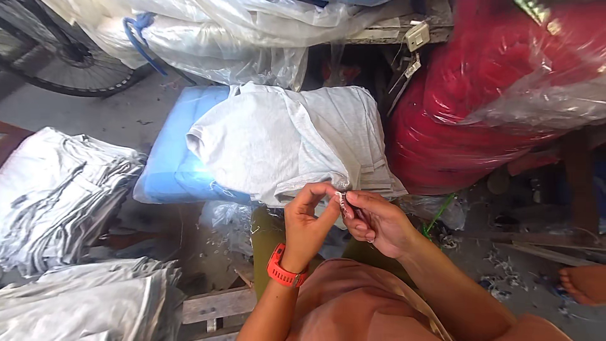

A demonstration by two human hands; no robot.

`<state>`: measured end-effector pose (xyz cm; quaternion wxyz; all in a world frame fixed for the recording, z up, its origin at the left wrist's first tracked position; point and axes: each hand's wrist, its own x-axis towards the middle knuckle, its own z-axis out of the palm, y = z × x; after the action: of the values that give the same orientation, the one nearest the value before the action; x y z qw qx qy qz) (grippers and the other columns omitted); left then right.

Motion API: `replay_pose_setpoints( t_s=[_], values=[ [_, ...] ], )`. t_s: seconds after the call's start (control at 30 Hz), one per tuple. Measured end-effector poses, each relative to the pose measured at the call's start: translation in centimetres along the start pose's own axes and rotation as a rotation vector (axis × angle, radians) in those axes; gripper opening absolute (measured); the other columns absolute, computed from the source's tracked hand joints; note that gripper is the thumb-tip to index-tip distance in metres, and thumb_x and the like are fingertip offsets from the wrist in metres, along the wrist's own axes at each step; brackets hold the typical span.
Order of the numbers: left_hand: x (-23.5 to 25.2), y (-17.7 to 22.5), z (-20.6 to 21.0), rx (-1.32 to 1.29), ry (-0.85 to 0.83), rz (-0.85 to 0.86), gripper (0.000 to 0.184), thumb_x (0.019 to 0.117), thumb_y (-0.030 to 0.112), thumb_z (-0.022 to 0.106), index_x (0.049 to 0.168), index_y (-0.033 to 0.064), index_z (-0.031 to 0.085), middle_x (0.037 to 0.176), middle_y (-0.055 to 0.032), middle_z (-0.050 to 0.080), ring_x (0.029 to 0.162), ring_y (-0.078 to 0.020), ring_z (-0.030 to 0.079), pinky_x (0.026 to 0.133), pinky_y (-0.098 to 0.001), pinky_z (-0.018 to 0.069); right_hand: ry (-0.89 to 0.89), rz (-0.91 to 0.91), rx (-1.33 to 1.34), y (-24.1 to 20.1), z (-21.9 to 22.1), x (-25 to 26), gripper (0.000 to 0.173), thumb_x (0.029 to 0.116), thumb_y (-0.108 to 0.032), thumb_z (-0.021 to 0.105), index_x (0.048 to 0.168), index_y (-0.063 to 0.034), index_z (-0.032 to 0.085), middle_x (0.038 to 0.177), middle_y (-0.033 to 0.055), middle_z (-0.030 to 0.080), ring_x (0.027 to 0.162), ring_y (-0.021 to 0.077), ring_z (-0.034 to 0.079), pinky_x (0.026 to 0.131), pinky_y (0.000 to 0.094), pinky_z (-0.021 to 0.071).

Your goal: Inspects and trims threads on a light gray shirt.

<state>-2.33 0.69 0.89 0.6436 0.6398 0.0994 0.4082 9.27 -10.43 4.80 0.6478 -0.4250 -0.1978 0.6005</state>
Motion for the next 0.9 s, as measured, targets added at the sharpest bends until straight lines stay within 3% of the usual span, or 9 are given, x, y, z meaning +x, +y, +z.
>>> replay_pose_setpoints(
  t_s=[0.1,0.2,0.3,0.4,0.53,0.6,0.7,0.77,0.9],
  values=[
    [0.2,-0.2,-0.4,-0.093,-0.02,-0.032,0.016,0.0947,0.004,0.062,0.102,0.0169,0.07,0.1,0.0088,0.073,0.096,-0.003,0.069,0.087,-0.0243,0.0579,0.005,-0.146,-0.197,0.0,-0.5,-0.7,0.032,0.1073,-0.029,0.036,0.09,-0.0173,0.061,0.066,-0.0159,0.05,0.052,-0.0103,0.039,0.048,0.0067,0.0311],
    [0.6,-0.4,-1.2,-0.153,-0.078,-0.075,0.012,0.0955,0.01,0.064,0.101,0.0181,0.07,0.104,0.0055,0.073,0.102,-0.0055,0.069,0.089,-0.0256,0.0573,0.17,-0.55,-0.579,0.2,-1.9,-0.5,0.029,0.1059,-0.043,0.049,0.105,-0.0192,0.065,0.078,-0.0181,0.052,0.061,-0.0112,0.042,0.055,0.0077,0.0347],
    [1.3,-0.3,-2.2,-0.243,-0.179,-0.161,0.008,0.0948,0.019,0.065,0.098,0.0184,0.072,0.112,-0.0009,0.074,0.106,-0.0114,0.07,0.091,-0.0305,0.0577,0.137,-0.71,-0.972,-1.8,-3.2,1.2,0.043,0.0983,-0.03,0.064,0.131,-0.0016,0.058,0.115,0.003,0.06,0.074,-0.0023,0.048,0.06,0.0129,0.0397],
    [1.7,0.3,-3.3,-0.245,-0.233,-0.18,0.01,0.0942,0.025,0.066,0.098,0.018,0.072,0.117,-0.0045,0.074,0.11,-0.0157,0.07,0.093,-0.0335,0.058,0.042,-0.54,-0.901,-3.6,-3.2,3.5,0.018,0.0941,-0.015,0.072,0.109,-0.0054,0.068,0.089,-0.0054,0.067,0.069,-0.0052,0.057,0.061,0.0114,0.0492],
    [1.0,1.9,-5.5,-0.07,-0.324,-0.069,0.012,0.0984,0.022,0.064,0.103,0.0139,0.072,0.13,-0.0061,0.07,0.122,-0.0208,0.066,0.103,-0.0395,0.0547,0.047,-0.472,-0.613,-4.4,-2.8,5.1,0.008,0.0935,-0.008,0.07,0.098,-0.0114,0.064,0.075,-0.0119,0.058,0.056,-0.0065,0.046,0.05,0.0098,0.0389],
    [0.2,2.7,-7.4,-0.001,-0.529,-0.059,0.015,0.1014,0.03,0.063,0.104,0.0172,0.07,0.123,0.0033,0.072,0.119,-0.0092,0.065,0.101,-0.0295,0.0539,0.059,-0.441,-0.493,-4.4,-2.8,5.6,0.007,0.0953,-0.007,0.067,0.097,-0.0129,0.064,0.071,-0.0127,0.057,0.05,-0.0066,0.041,0.045,0.0098,0.0342],
    [-0.2,4.2,-9.1,0.362,-0.886,-0.281,0.028,0.099,0.022,0.066,0.118,0.0021,0.071,0.116,-0.0071,0.073,0.109,-0.0134,0.069,0.097,-0.0327,0.056,0.087,-0.423,-0.46,-4.5,-2.7,6.2,0.006,0.0972,-0.007,0.064,0.096,-0.0132,0.063,0.07,-0.0121,0.056,0.049,-0.0062,0.041,0.044,0.0098,0.0341],
    [0.0,4.8,-7.9,0.703,-0.728,-0.332,0.035,0.0991,0.016,0.065,0.13,0.0011,0.068,0.119,-0.0148,0.073,0.109,-0.0276,0.071,0.097,-0.0492,0.0555,0.098,-0.403,-0.457,-4.5,-2.3,6.2,0.007,0.0975,-0.008,0.064,0.094,-0.0137,0.063,0.07,-0.012,0.056,0.049,-0.0062,0.041,0.044,0.0098,0.0341],
    [1.4,1.5,-3.1,0.436,-0.061,0.064,0.036,0.0944,0.014,0.073,0.125,-0.0018,0.063,0.128,-0.0128,0.067,0.111,-0.0169,0.069,0.093,-0.0332,0.0597,0.101,-0.387,-0.42,-4.3,-1.8,6.1,0.009,0.0999,-0.009,0.062,0.093,-0.0143,0.061,0.069,-0.0109,0.055,0.049,-0.0057,0.041,0.045,0.0096,0.0341]
  ],
)
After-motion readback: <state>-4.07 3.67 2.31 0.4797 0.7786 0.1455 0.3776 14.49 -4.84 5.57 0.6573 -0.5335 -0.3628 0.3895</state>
